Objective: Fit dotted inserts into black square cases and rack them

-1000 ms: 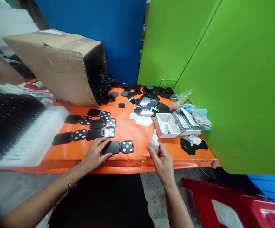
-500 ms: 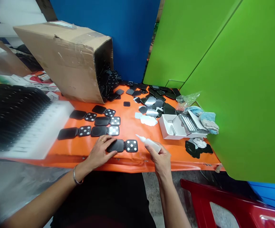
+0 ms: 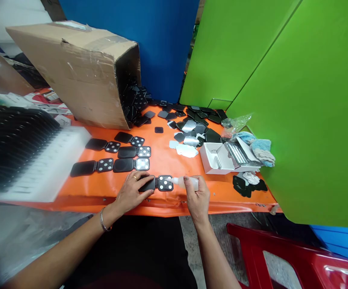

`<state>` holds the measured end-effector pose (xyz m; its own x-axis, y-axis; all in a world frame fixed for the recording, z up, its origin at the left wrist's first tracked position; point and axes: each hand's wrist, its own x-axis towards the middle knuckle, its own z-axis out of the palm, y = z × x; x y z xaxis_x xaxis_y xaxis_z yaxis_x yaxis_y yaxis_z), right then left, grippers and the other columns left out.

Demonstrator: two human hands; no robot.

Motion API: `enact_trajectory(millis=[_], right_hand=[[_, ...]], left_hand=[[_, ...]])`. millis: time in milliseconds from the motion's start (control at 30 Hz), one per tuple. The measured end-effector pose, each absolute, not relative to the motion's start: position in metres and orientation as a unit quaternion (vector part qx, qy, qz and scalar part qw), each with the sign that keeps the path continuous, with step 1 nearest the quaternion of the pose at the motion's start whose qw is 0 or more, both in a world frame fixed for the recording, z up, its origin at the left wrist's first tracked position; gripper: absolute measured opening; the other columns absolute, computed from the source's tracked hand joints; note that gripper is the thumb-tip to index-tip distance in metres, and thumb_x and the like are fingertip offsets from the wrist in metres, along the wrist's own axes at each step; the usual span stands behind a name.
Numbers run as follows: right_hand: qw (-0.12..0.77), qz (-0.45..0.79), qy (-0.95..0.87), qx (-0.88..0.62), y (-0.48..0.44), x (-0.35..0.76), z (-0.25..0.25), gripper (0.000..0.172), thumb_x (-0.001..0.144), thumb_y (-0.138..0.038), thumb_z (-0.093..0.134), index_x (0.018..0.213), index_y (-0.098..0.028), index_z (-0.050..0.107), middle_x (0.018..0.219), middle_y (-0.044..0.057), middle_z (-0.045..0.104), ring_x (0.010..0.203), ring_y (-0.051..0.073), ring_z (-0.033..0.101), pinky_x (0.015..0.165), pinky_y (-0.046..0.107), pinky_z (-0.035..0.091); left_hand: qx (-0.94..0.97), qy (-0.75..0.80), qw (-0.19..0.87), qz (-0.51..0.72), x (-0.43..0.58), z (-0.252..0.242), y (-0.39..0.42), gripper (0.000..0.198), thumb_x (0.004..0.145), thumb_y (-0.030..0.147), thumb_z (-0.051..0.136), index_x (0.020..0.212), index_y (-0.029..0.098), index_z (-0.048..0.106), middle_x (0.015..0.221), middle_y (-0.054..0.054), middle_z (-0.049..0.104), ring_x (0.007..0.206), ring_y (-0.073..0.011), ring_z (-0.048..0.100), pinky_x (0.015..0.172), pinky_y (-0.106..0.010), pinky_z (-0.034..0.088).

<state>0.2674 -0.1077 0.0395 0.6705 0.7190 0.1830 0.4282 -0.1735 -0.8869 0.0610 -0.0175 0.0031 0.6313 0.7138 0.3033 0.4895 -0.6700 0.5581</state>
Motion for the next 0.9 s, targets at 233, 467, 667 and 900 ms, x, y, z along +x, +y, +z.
enact_trajectory(millis=[233,467,667,900], right_hand=[[0.492,0.137,-0.407,-0.757,-0.104,0.258,0.037,0.032,0.081,-0.050,0.057,0.074,-0.019,0.055,0.063,0.000,0.055,0.057,0.015,0.051,0.054,0.025,0.042],[0.471,0.129,-0.451,-0.747,-0.097,0.256,0.029,0.029,0.084,-0.047,0.054,0.078,-0.019,0.054,0.064,0.001,0.057,0.057,0.015,0.053,0.052,0.024,0.040],[0.455,0.115,-0.472,-0.746,-0.094,0.257,0.024,0.028,0.085,-0.046,0.054,0.078,-0.019,0.054,0.064,0.001,0.058,0.056,0.014,0.054,0.051,0.023,0.041],[0.446,0.120,-0.479,-0.747,-0.093,0.254,0.027,0.027,0.085,-0.046,0.053,0.077,-0.020,0.053,0.061,0.000,0.057,0.052,0.014,0.054,0.050,0.023,0.041]], left_hand=[[0.877,0.348,0.205,0.261,0.062,0.002,-0.019,0.041,0.080,0.032,0.066,0.120,0.028,0.057,0.115,-0.005,0.056,0.111,-0.0247,0.047,0.105,-0.050,0.034],[0.879,0.351,0.201,0.252,0.062,0.001,-0.019,0.042,0.079,0.031,0.067,0.119,0.026,0.057,0.115,-0.004,0.055,0.112,-0.0240,0.046,0.106,-0.048,0.033],[0.879,0.348,0.199,0.259,0.063,0.001,-0.018,0.041,0.080,0.032,0.067,0.119,0.027,0.058,0.114,-0.004,0.056,0.110,-0.0240,0.047,0.104,-0.048,0.035],[0.877,0.345,0.200,0.267,0.062,0.001,-0.018,0.041,0.080,0.032,0.066,0.119,0.027,0.058,0.114,-0.005,0.056,0.110,-0.0244,0.048,0.104,-0.049,0.035]])
